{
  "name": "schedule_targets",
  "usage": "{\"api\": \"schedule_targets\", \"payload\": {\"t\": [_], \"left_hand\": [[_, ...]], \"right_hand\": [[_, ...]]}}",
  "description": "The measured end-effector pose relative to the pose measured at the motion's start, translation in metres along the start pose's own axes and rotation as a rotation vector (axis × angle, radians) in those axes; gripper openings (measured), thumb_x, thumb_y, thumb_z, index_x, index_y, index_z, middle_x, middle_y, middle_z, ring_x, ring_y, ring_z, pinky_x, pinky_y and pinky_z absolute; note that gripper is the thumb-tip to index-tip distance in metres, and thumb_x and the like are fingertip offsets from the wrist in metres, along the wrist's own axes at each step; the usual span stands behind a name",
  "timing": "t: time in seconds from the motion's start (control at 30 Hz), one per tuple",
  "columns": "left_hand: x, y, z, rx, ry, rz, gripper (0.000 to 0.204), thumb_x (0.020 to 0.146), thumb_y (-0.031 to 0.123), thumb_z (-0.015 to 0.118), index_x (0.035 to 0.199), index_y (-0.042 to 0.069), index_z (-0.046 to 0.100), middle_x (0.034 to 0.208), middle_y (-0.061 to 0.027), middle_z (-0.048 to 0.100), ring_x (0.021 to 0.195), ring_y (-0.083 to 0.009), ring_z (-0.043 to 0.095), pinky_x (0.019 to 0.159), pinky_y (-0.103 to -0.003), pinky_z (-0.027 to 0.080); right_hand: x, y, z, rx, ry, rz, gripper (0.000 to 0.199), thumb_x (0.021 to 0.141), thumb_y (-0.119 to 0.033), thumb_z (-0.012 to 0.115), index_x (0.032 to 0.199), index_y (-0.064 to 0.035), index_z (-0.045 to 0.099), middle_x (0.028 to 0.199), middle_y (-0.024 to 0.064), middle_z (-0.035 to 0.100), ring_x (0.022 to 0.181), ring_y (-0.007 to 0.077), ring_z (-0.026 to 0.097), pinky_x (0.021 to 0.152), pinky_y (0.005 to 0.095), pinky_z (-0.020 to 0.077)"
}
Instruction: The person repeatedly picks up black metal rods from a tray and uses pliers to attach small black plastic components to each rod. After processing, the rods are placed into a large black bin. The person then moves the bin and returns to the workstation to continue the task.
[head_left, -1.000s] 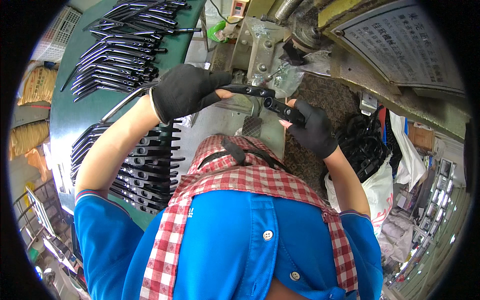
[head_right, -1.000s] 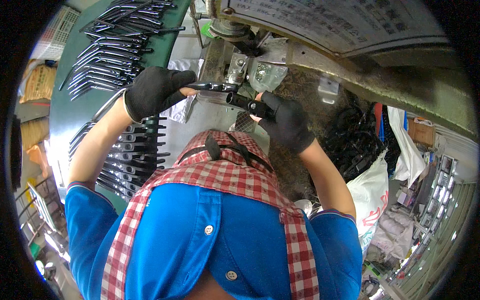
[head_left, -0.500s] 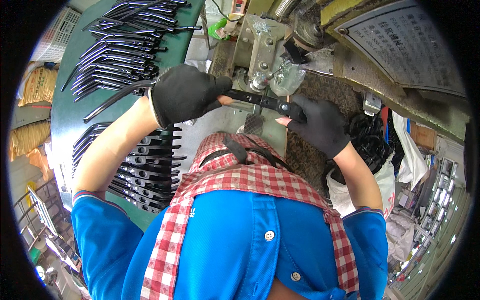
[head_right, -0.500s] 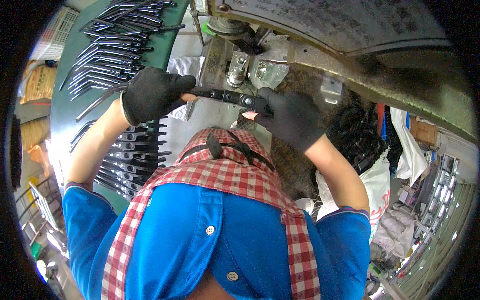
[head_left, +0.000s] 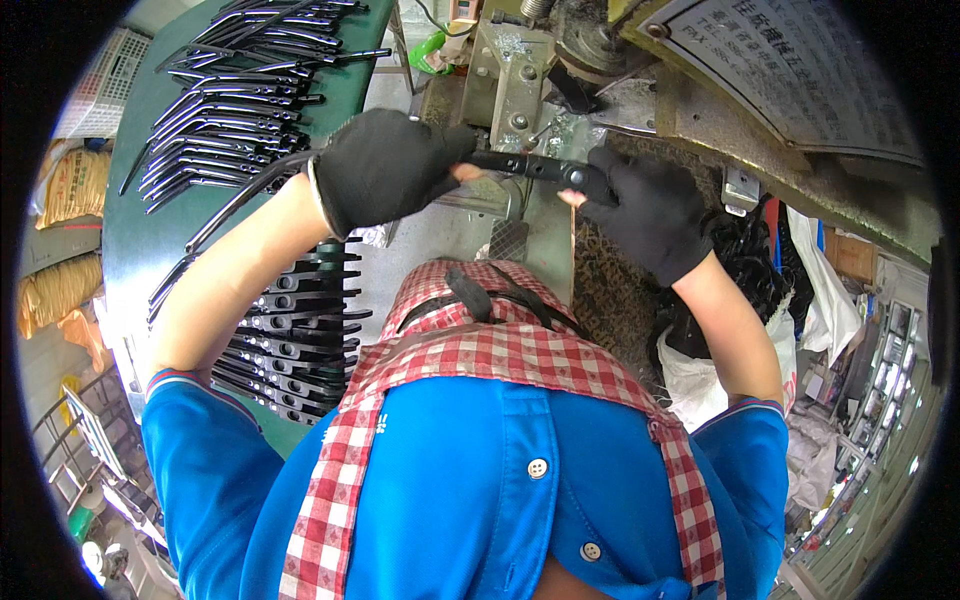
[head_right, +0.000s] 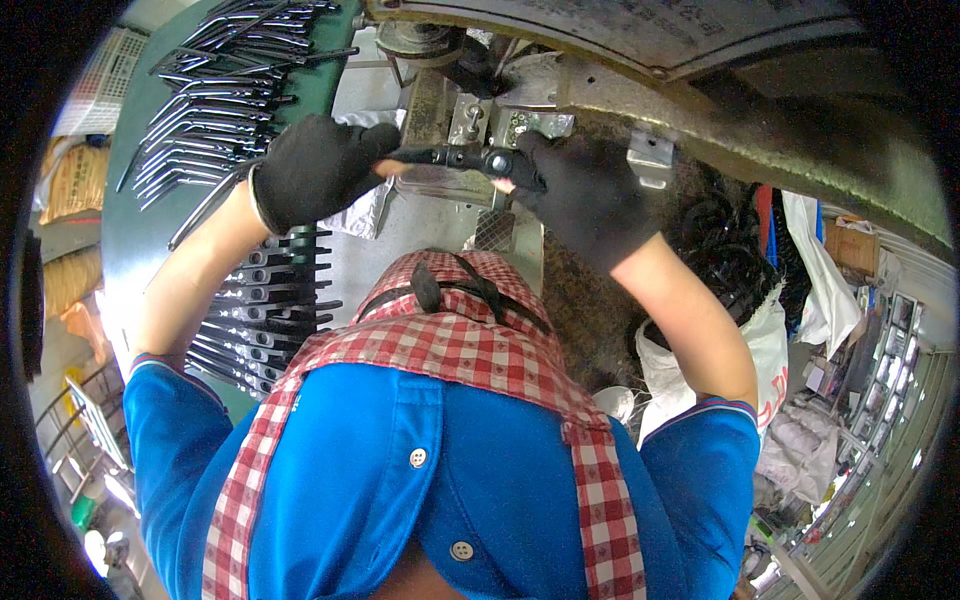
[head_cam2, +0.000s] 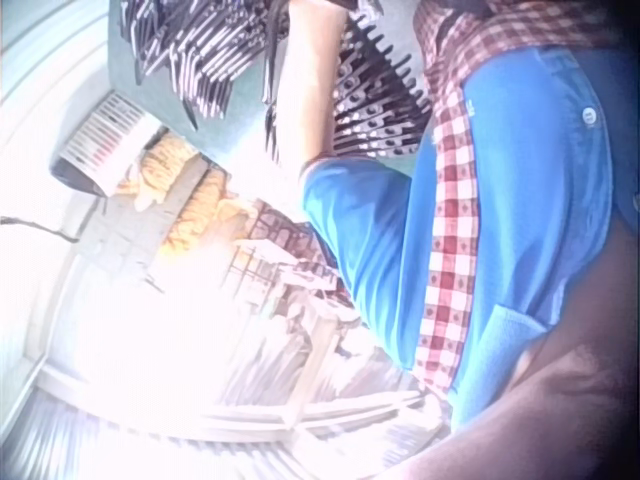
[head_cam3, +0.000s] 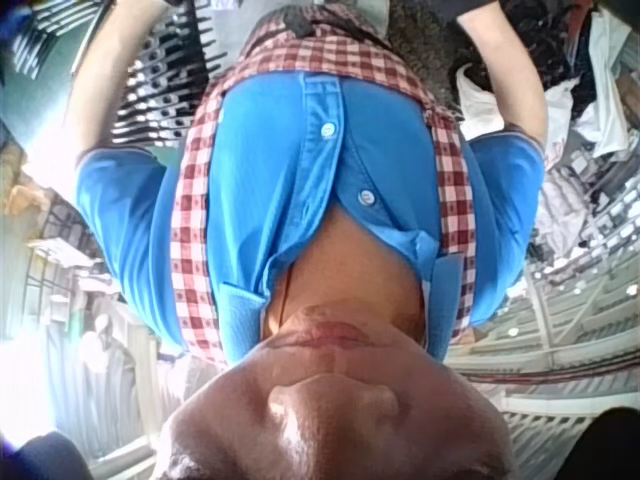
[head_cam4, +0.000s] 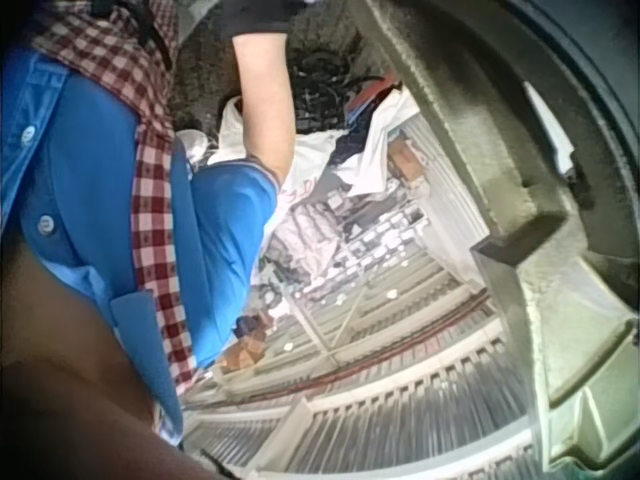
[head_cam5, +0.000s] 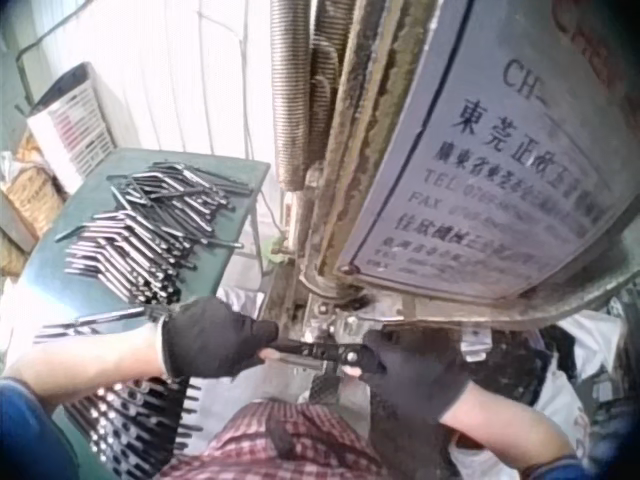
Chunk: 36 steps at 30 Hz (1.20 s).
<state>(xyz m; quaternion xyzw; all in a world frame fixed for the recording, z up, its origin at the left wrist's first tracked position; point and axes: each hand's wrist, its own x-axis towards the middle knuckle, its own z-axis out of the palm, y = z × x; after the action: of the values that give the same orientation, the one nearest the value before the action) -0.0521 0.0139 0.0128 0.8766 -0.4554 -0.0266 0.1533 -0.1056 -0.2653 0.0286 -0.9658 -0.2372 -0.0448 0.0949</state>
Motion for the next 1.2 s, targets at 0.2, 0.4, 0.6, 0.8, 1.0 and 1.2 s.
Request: {"api": "schedule_targets", "payload": {"t": [0.2,0.4,0.6,0.8,1.0,1.2], "left_hand": [[0.029,-0.016,0.0,0.08,0.149,0.042,0.035,0.091,0.039,0.054,0.106,0.007,0.056,0.061,-0.0181,0.058,0.059,-0.039,0.059,0.052,-0.046,0.044],[0.038,-0.033,0.006,0.085,-0.016,0.063,0.029,0.09,0.037,0.054,0.101,0.01,0.058,0.061,-0.0169,0.057,0.06,-0.0376,0.06,0.054,-0.046,0.046],[0.039,-0.038,0.029,0.111,0.001,0.084,0.027,0.091,0.037,0.053,0.098,0.011,0.058,0.063,-0.0169,0.059,0.061,-0.0364,0.062,0.054,-0.045,0.048],[0.043,-0.048,0.032,0.1,0.086,0.176,0.028,0.091,0.038,0.052,0.1,0.012,0.057,0.07,-0.0176,0.061,0.067,-0.037,0.063,0.058,-0.046,0.049],[0.034,-0.053,0.027,0.072,0.055,0.075,0.03,0.087,0.039,0.059,0.096,0.011,0.059,0.071,-0.0167,0.062,0.07,-0.0367,0.063,0.06,-0.046,0.048],[0.021,-0.056,0.018,0.044,0.052,0.011,0.028,0.085,0.037,0.062,0.095,0.011,0.059,0.072,-0.0161,0.061,0.07,-0.0368,0.063,0.061,-0.045,0.049]], "right_hand": [[0.019,0.022,0.002,0.178,-0.055,0.147,0.042,0.081,-0.047,0.066,0.097,-0.0087,0.064,0.077,0.01,0.062,0.072,0.0271,0.061,0.064,0.0366,0.0463],[0.028,0.024,0.01,0.266,-0.341,0.268,0.045,0.081,-0.05,0.065,0.091,-0.007,0.06,0.071,0.0099,0.057,0.066,0.0256,0.056,0.065,0.0371,0.0445],[0.032,0.034,0.034,0.21,-0.404,0.229,0.052,0.079,-0.056,0.061,0.099,-0.0087,0.065,0.078,0.0145,0.065,0.072,0.0289,0.065,0.069,0.0391,0.0478],[0.012,0.03,0.06,0.03,-0.015,0.341,0.052,0.072,-0.05,0.071,0.104,-0.0105,0.063,0.085,0.0121,0.066,0.078,0.0297,0.064,0.071,0.041,0.0496],[-0.005,-0.031,0.041,0.302,0.425,-0.089,0.023,0.069,-0.01,0.074,0.087,-0.0071,0.06,0.083,0.0089,0.061,0.08,0.0313,0.059,0.073,0.0394,0.0471],[-0.015,-0.016,0.098,0.509,0.045,0.003,0.013,0.077,-0.014,0.067,0.085,-0.0049,0.062,0.082,0.0112,0.063,0.076,0.0277,0.063,0.07,0.0358,0.0484]]}}
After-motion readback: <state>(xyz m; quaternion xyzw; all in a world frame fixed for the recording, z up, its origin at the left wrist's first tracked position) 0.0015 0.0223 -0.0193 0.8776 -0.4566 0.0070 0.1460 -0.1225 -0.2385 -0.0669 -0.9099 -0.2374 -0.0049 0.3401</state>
